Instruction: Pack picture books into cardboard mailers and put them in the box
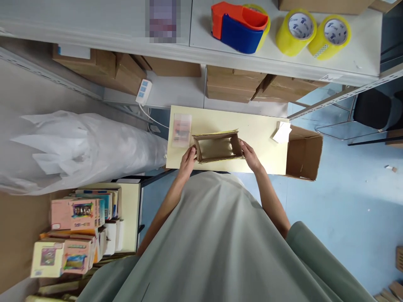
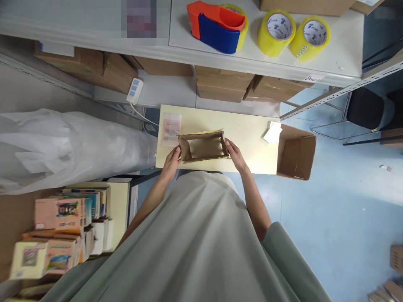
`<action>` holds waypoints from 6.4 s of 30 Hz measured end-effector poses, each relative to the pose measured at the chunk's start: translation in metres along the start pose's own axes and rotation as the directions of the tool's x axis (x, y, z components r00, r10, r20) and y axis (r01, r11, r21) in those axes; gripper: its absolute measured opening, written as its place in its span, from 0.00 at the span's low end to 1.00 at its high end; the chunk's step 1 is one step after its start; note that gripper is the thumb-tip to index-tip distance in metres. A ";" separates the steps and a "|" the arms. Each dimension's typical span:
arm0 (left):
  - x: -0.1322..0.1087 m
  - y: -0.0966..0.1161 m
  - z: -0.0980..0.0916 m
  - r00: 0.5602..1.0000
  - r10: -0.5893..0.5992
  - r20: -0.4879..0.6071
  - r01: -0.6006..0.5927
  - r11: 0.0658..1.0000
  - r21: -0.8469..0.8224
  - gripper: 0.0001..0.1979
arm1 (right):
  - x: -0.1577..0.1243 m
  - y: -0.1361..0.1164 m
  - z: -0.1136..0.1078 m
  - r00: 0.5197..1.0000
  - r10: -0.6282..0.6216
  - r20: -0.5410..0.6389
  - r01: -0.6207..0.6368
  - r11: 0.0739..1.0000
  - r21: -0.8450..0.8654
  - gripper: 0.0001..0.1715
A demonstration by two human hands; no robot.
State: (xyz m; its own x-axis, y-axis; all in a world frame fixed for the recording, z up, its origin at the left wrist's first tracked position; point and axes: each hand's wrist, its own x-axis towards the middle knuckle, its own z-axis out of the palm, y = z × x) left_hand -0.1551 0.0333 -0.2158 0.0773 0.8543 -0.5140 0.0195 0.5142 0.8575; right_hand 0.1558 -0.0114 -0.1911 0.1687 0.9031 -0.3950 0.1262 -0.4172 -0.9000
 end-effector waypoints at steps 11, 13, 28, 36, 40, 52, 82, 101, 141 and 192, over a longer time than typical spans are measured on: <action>0.001 0.014 -0.009 0.999 0.045 0.012 -0.045 0.999 0.017 0.41 | -0.029 -0.017 0.013 0.997 -0.002 -0.083 0.009 0.997 0.082 0.43; 0.006 0.011 -0.007 0.999 0.039 -0.007 -0.039 0.999 0.027 0.40 | -0.028 -0.015 0.013 0.997 -0.012 -0.080 0.017 0.998 0.067 0.43; 0.023 -0.003 0.001 0.997 0.072 -0.011 -0.070 0.990 0.119 0.34 | -0.020 0.012 0.009 0.982 0.075 -0.175 -0.047 0.987 0.155 0.41; 0.029 -0.004 0.002 1.000 0.020 0.010 -0.021 0.992 0.124 0.36 | -0.014 0.019 0.010 0.979 0.055 -0.197 -0.034 0.993 0.110 0.42; 0.030 0.003 0.003 0.999 -0.004 0.045 -0.002 0.991 0.131 0.38 | -0.011 0.022 0.008 0.979 0.035 -0.201 -0.017 0.996 0.093 0.44; -0.035 0.040 -0.022 0.912 0.330 0.243 -0.407 0.795 0.449 0.29 | -0.052 0.002 -0.031 0.986 -0.166 -0.029 0.163 0.983 -0.088 0.33; 0.011 0.041 0.003 0.803 0.520 0.291 -0.539 0.426 0.726 0.18 | -0.018 0.000 0.001 0.952 -0.291 -0.093 0.196 0.816 -0.544 0.43; 0.000 0.036 0.013 0.853 0.488 0.185 -0.481 0.596 0.643 0.17 | -0.019 0.000 0.011 0.941 -0.295 -0.167 0.232 0.919 -0.318 0.27; 0.032 0.164 0.061 0.508 0.834 0.216 -0.720 0.273 0.639 0.17 | 0.074 -0.186 -0.042 0.625 -0.780 0.004 0.610 0.485 -0.626 0.32; -0.012 0.225 -0.054 0.473 0.847 0.240 -0.881 0.453 0.138 0.13 | -0.051 -0.217 0.045 0.749 -0.600 0.280 0.447 0.145 -0.883 0.25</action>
State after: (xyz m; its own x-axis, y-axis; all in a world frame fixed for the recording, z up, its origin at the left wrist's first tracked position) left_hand -0.2057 0.1428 -0.0182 0.2928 0.8217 0.4889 0.0783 -0.5302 0.8442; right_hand 0.0755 0.0375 0.0166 -0.2233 0.9555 0.1929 0.9566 0.2528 -0.1446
